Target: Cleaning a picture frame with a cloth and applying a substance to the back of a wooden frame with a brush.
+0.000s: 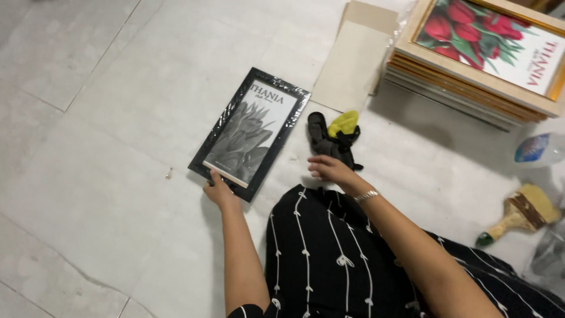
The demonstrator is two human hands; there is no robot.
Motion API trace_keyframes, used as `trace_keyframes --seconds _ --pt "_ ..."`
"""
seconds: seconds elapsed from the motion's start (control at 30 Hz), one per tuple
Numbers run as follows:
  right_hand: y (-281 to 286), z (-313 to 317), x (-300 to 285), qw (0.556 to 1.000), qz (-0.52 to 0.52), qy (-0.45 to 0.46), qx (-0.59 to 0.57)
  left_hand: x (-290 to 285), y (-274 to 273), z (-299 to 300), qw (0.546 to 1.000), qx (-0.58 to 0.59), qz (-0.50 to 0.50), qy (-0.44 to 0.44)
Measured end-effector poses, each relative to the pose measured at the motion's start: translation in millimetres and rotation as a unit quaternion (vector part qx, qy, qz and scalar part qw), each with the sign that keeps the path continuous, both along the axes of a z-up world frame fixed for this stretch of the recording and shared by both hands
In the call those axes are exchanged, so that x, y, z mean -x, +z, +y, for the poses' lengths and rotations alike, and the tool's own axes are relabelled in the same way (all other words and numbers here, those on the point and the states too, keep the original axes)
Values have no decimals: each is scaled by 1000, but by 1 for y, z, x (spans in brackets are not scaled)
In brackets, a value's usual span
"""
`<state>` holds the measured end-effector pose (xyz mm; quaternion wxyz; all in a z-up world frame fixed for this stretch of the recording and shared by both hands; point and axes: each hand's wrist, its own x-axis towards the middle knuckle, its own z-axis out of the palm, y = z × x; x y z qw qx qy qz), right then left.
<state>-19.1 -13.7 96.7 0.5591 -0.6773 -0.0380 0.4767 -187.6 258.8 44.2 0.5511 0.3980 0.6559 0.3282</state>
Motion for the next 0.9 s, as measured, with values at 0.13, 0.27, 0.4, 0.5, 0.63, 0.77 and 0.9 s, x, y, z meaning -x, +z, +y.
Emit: trace_keyframes --seconds 0.13,0.27,0.4,0.5,0.63,0.77,0.9 --pt "13 -93 1 999 -34 -16 25 15 -8 -2 998 -18 47 -43" --pt "22 -186 0 989 -35 -120 72 6 36 -24 975 -16 156 -159" --pt "35 -259 -12 971 -53 -225 54 -48 14 -60 930 -133 203 -276" --pt "31 -303 -40 953 -87 -287 36 -108 33 -114 875 -233 226 -360" --pt "46 -347 -97 920 -146 -363 33 -205 36 -168 795 -394 107 -450" --pt "77 -359 -155 853 -197 -484 12 -313 47 -193 737 -434 11 -518" --pt "27 -383 -232 806 -208 -554 -8 -414 16 -189 753 -393 33 -526"
